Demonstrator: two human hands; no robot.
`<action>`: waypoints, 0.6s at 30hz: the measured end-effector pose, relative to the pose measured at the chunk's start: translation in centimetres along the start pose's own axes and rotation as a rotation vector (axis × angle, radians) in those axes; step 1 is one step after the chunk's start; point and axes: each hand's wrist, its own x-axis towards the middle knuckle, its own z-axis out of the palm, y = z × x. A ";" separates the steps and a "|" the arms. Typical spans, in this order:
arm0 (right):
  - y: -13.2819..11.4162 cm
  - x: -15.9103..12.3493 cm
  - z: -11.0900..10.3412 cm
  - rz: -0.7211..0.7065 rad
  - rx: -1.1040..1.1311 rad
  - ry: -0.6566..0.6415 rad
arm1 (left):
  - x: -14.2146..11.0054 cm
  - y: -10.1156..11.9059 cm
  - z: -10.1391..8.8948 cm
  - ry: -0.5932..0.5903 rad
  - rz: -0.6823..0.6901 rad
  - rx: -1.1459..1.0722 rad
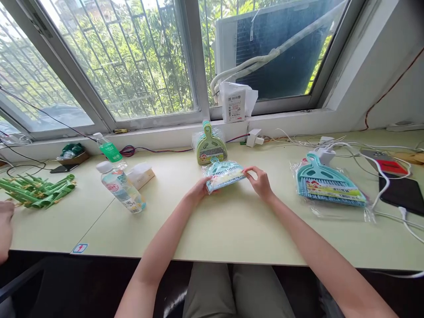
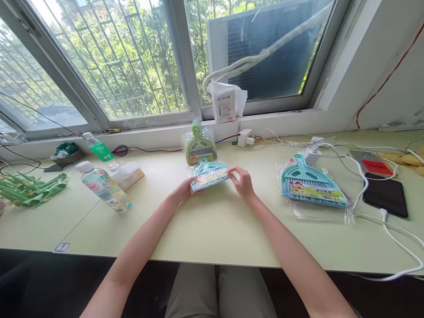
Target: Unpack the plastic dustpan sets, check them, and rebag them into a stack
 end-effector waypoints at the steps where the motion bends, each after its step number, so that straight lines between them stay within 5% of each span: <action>1: -0.1 -0.1 0.2 0.034 0.019 0.012 | -0.2 0.0 0.1 -0.029 -0.005 0.027; 14: 0.4 -0.5 1.2 0.057 -0.099 0.179 | -2.4 0.8 1.7 -0.147 -0.109 0.263; 18: 1.6 0.0 1.3 0.227 0.082 0.042 | -1.7 0.1 1.9 -0.059 -0.029 0.275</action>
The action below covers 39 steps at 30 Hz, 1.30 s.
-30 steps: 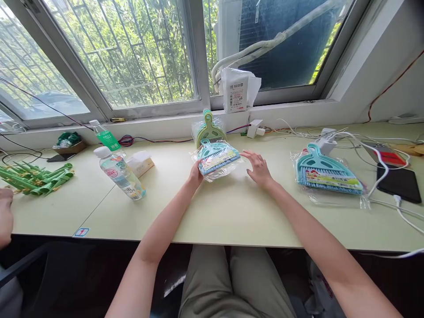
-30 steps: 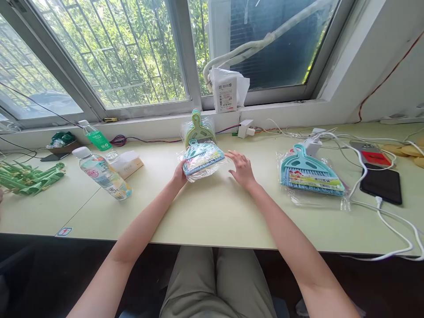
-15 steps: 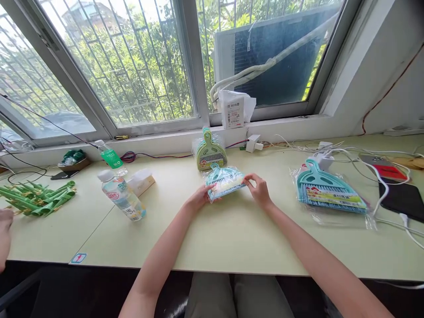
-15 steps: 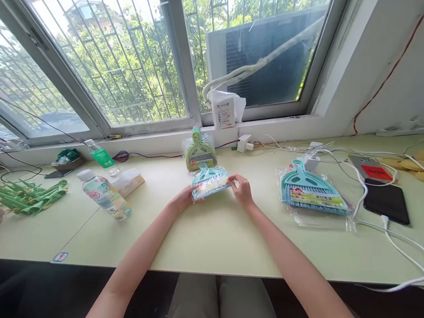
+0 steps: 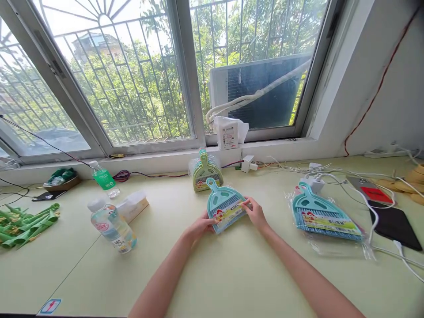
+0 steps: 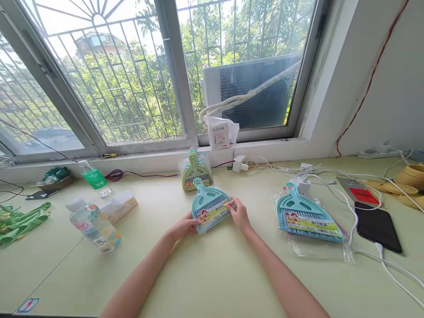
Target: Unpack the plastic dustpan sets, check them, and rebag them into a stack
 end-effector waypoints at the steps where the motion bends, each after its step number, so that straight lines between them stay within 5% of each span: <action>1: 0.2 0.1 0.1 0.052 0.020 -0.021 | 0.3 -0.2 0.1 0.024 0.024 -0.034; 6: 0.8 -0.2 0.4 0.129 0.015 -0.035 | 1.2 -1.0 0.3 0.098 0.075 -0.160; 12: 0.4 -0.5 0.1 0.143 0.026 -0.009 | 1.0 -0.9 -0.6 0.026 0.102 -0.064; 18: 0.6 -0.3 -0.2 0.391 0.266 -0.228 | 1.1 -1.2 -0.1 0.021 0.202 -0.072; 22: 1.2 -0.3 -0.1 0.429 0.320 -0.037 | 1.2 -1.4 0.9 0.053 0.392 -0.176; 25: 1.5 -0.2 -0.1 0.469 0.352 0.011 | 1.4 -1.5 1.2 0.064 0.465 -0.003; 32: 0.3 -0.9 0.1 0.220 0.259 -0.113 | 2.3 -1.8 0.0 0.383 0.450 0.281; 39: -0.1 2.1 3.5 0.022 -0.063 0.064 | 1.0 -1.0 -0.1 0.621 0.665 0.448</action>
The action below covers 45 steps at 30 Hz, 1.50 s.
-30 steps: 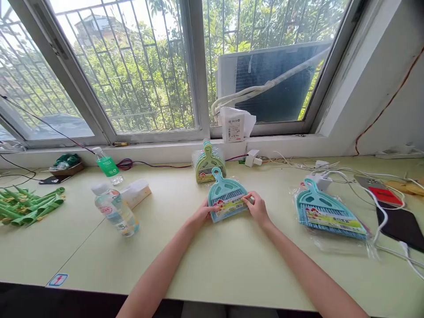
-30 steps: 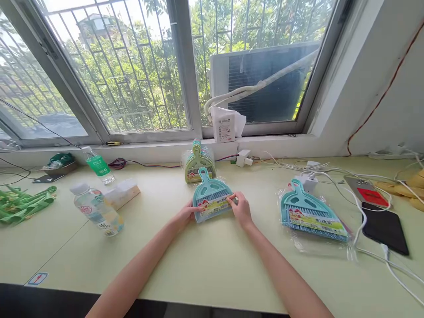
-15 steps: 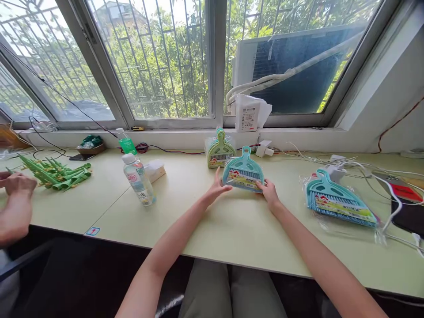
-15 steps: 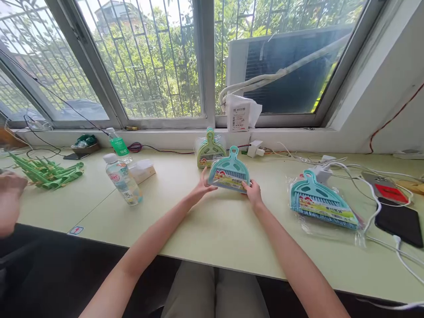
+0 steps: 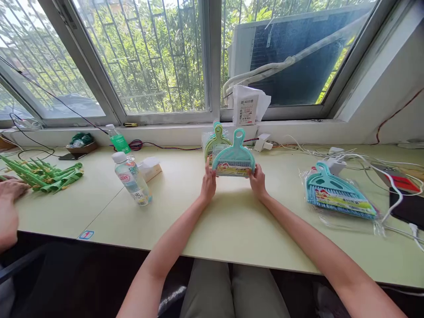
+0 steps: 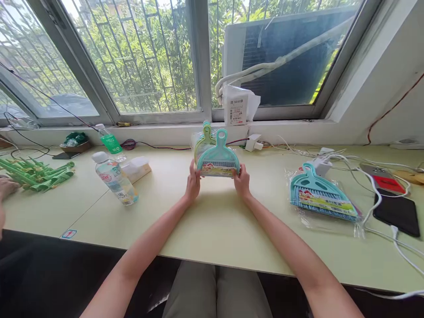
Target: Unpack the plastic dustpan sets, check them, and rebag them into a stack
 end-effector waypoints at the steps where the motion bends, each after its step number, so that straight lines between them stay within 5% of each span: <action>1: -0.1 1.1 1.0 -0.015 -0.036 -0.011 | 0.1 0.0 -0.1 0.050 0.017 0.028; 5: -0.5 5.4 5.0 0.005 -0.325 -0.133 | 1.3 -0.9 -0.9 0.234 -0.063 0.246; 10: 0.1 7.3 7.4 0.165 -0.378 -0.028 | 2.8 -2.5 -1.6 0.066 -0.367 0.555; 15: 0.3 4.2 6.6 0.151 -0.341 -0.028 | 2.4 -2.1 -0.9 0.023 -0.380 0.633; 19: -1.3 -0.9 4.4 0.047 -0.362 -0.064 | 2.1 -1.5 -0.5 -0.055 -0.369 0.667; 23: -2.7 -4.6 -0.3 0.018 -0.625 -0.206 | 1.8 -1.1 -0.6 -0.204 -0.269 0.709; 27: -2.5 -3.4 -7.7 0.098 -0.814 -0.070 | 1.2 -0.5 -0.4 -0.327 -0.073 0.853; 29: -1.8 -2.1 -11.3 0.238 -1.050 0.104 | 0.9 -0.1 -0.2 -0.378 -0.042 0.906; 32: -0.6 -0.9 -14.9 0.490 -1.158 0.156 | 0.5 0.1 0.3 -0.482 0.057 0.922; 39: 0.3 -0.7 -14.6 0.543 -1.194 0.101 | 0.5 -1.2 1.3 -0.494 0.415 0.798; 45: 0.9 -0.2 -13.3 0.498 -1.250 0.122 | 6.5 -4.4 1.9 -0.584 0.494 0.736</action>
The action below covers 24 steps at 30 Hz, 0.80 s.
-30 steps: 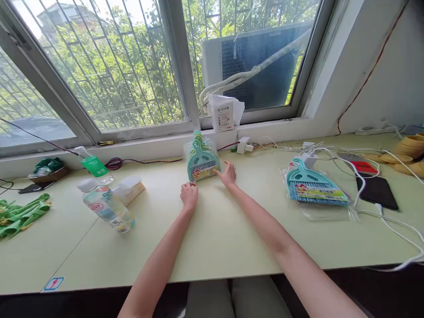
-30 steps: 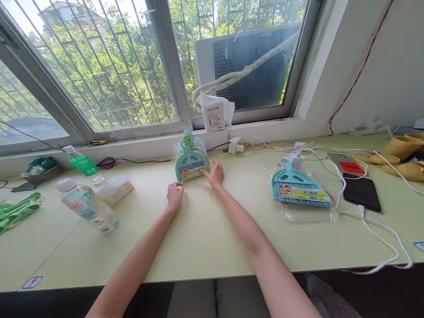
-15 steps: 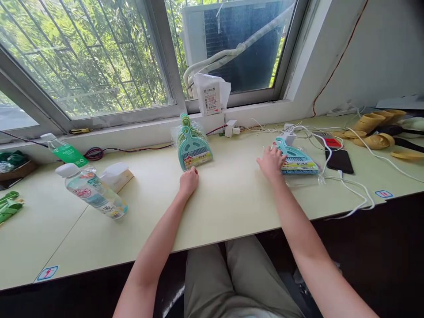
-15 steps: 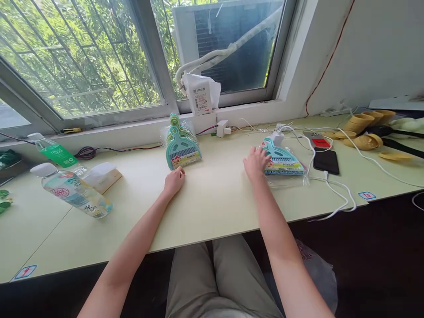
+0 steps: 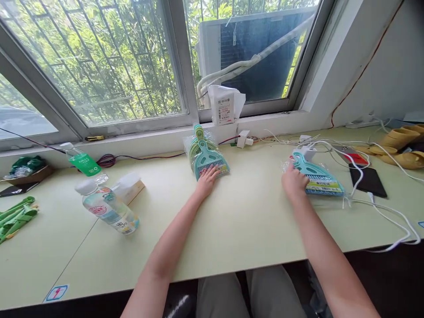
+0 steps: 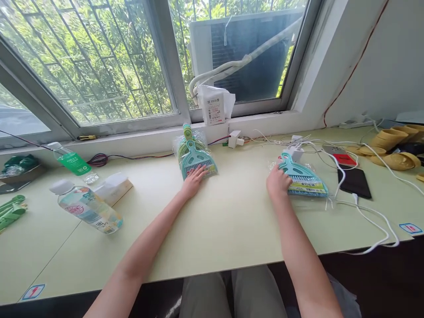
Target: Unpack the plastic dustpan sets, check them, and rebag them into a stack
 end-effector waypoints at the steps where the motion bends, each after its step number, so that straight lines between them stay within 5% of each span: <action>1: -0.1 -0.1 0.1 -0.008 -0.004 0.013 | 1.0 -1.2 -0.1 0.001 0.022 0.001; 7: -0.4 -0.9 -0.3 -0.024 0.017 0.038 | 5.1 -5.4 -0.6 0.064 0.110 0.134; 15: -2.5 -3.2 -1.8 -0.251 0.193 0.140 | 2.3 -2.6 -1.0 0.188 -0.191 0.293; 19: -4.8 -6.5 -1.2 -0.531 0.257 0.126 | -0.4 2.4 -0.4 0.372 -0.313 -0.105; 22: -6.1 -9.6 -0.7 -0.736 0.308 0.070 | -1.8 7.1 0.8 0.260 -0.434 -0.860; 24: -6.9 -11.5 -0.6 -0.859 0.375 0.021 | -2.5 9.3 1.4 0.160 -0.425 -1.013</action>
